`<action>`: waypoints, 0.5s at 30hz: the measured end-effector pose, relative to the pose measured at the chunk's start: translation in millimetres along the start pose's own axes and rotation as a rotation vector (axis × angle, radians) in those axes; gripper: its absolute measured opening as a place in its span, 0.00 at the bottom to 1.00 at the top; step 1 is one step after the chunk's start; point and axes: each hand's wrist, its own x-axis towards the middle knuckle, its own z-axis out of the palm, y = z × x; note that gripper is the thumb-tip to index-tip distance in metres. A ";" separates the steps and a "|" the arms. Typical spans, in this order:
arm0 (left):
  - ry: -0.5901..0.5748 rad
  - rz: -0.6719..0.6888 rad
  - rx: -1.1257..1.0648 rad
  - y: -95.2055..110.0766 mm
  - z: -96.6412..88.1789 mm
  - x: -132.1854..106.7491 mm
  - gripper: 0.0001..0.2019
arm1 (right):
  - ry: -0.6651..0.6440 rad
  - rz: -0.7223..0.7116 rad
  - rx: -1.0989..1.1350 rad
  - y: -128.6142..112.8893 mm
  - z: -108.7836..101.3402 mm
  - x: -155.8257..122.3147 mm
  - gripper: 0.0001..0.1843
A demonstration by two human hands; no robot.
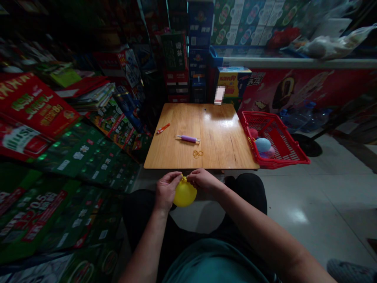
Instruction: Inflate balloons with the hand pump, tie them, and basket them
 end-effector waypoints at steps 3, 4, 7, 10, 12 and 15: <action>-0.074 0.157 0.253 4.8 6.2 -7.5 0.15 | -0.016 0.042 0.074 -1.6 -0.2 2.9 0.11; -0.089 0.195 0.309 6.5 7.3 -8.9 0.16 | -0.022 0.052 0.100 -1.9 -0.8 3.2 0.11; -0.124 0.221 0.358 10.5 7.9 -9.0 0.15 | -0.047 0.059 0.164 -1.5 -2.5 1.3 0.08; -0.137 0.183 0.325 11.6 6.6 -5.7 0.12 | -0.061 0.041 0.191 1.2 -2.7 -2.1 0.09; -0.147 0.153 0.315 10.9 5.7 -3.7 0.12 | -0.053 0.014 0.191 3.8 -2.2 -3.5 0.10; -0.159 0.127 0.330 9.0 4.7 -3.1 0.13 | -0.059 -0.028 0.182 7.8 -2.7 -3.6 0.10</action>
